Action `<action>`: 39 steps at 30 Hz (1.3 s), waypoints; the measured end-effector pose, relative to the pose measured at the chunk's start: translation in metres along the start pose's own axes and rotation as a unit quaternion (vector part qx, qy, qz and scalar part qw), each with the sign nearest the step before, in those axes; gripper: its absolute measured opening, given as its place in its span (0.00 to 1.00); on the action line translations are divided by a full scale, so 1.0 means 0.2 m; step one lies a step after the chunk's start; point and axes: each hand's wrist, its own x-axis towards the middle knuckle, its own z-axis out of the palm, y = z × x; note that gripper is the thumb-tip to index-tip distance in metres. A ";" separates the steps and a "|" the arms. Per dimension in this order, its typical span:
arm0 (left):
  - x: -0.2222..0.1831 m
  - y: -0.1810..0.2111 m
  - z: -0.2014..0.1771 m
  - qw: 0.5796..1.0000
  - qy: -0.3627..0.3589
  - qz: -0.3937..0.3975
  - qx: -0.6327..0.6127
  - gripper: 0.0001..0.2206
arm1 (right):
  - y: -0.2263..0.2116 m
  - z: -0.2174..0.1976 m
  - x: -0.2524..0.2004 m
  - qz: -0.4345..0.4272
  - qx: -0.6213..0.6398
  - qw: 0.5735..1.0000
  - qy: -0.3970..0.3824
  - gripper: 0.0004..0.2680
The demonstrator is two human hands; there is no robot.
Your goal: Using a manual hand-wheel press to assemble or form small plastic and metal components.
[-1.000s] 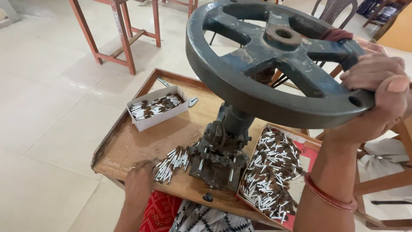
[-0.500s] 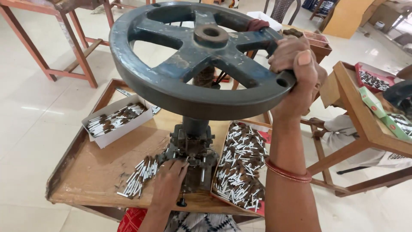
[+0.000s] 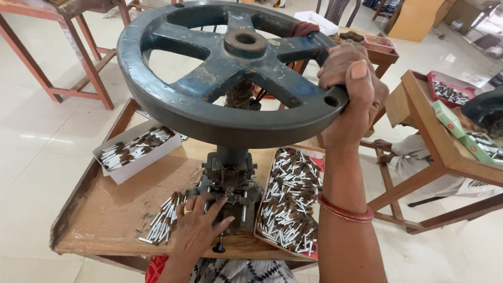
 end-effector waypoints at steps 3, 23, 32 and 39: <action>0.03 -0.01 -0.01 0.994 -0.095 -0.011 0.044 0.28 | -0.01 0.01 -0.01 -0.007 -0.002 1.000 -0.001 0.18; -0.02 -0.03 0.01 1.000 0.004 0.006 -0.025 0.25 | 0.06 0.00 0.00 -0.014 0.029 0.999 0.006 0.18; 0.03 -0.01 -0.07 0.998 0.004 0.005 -0.067 0.22 | 0.03 0.00 0.00 -0.010 0.029 1.000 -0.001 0.18; 0.02 0.02 -0.09 0.997 -0.012 -0.003 -0.073 0.20 | -0.14 0.04 -0.06 0.020 -0.059 0.998 0.007 0.18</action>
